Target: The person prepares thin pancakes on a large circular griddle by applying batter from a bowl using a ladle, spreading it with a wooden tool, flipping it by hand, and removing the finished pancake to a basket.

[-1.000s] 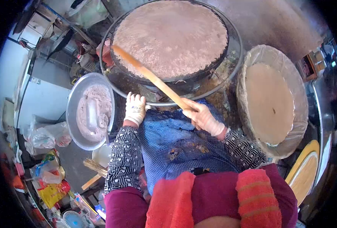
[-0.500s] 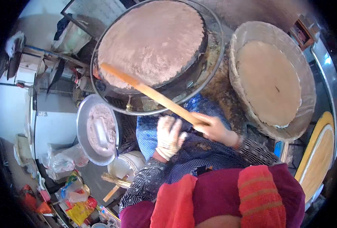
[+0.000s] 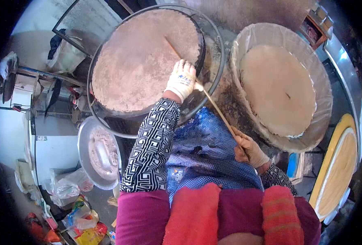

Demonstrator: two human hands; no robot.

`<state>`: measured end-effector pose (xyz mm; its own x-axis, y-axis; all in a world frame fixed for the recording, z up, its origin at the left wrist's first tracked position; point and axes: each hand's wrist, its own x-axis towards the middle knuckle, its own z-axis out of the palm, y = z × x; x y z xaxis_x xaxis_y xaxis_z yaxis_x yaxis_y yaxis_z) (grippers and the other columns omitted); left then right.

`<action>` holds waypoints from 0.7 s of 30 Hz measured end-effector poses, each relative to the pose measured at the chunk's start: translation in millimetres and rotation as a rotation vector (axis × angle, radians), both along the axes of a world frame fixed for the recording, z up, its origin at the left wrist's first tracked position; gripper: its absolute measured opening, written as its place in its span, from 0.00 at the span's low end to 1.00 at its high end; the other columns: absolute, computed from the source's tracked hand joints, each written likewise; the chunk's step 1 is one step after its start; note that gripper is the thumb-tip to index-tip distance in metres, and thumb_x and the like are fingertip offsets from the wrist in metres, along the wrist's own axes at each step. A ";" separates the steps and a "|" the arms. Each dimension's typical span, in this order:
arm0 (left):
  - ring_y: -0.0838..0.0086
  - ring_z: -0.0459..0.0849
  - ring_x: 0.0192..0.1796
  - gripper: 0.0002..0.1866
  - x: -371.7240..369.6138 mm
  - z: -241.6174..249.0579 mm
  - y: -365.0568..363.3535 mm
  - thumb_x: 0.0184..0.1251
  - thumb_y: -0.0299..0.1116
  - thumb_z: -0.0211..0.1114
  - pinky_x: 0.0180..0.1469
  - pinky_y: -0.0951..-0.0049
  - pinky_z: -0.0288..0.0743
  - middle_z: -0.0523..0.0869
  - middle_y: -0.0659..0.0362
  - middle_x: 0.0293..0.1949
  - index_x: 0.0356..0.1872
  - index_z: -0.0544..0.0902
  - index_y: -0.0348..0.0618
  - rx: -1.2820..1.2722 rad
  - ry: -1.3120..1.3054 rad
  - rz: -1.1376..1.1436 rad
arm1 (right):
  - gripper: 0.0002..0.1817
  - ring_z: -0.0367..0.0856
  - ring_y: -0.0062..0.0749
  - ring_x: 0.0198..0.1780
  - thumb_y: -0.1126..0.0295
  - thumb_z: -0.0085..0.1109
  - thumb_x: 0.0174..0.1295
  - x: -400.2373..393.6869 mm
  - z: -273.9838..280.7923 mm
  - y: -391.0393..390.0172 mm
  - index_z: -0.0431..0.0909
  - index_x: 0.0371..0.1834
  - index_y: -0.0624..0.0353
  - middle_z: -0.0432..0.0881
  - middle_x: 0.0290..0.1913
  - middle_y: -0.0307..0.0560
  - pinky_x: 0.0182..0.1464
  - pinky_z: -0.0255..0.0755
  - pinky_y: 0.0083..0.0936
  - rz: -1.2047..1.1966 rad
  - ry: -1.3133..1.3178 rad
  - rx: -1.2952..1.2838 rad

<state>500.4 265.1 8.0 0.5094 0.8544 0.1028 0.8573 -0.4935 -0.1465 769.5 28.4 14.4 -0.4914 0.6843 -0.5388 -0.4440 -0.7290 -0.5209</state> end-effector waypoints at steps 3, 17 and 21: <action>0.49 0.63 0.75 0.51 -20.6 1.7 -8.7 0.48 0.70 0.66 0.78 0.51 0.51 0.73 0.43 0.68 0.64 0.75 0.35 -0.050 0.018 0.096 | 0.35 0.63 0.20 0.13 0.55 0.60 0.71 3.4 -2.8 14.8 0.59 0.79 0.47 0.68 0.18 0.34 0.16 0.57 0.19 0.078 0.105 -0.069; 0.41 0.69 0.69 0.50 -143.2 -29.0 -129.0 0.48 0.70 0.62 0.74 0.45 0.59 0.76 0.42 0.63 0.61 0.73 0.32 0.182 -0.217 0.212 | 0.34 0.66 0.14 0.14 0.63 0.57 0.70 -55.5 11.3 -0.4 0.60 0.79 0.52 0.70 0.20 0.30 0.15 0.61 0.14 0.442 -0.200 0.142; 0.41 0.68 0.69 0.52 -183.6 -30.5 -174.8 0.52 0.72 0.58 0.75 0.45 0.55 0.74 0.39 0.64 0.64 0.70 0.30 0.187 -0.163 0.336 | 0.30 0.68 0.13 0.15 0.66 0.58 0.70 -84.8 14.2 -6.3 0.66 0.76 0.51 0.74 0.24 0.31 0.15 0.62 0.15 0.528 -0.332 0.243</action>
<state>316.8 90.3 -22.5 0.1700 0.9292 0.3281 0.9854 -0.1606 -0.0557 684.7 22.1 28.6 -0.6282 0.5182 -0.5804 0.1525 -0.6495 -0.7449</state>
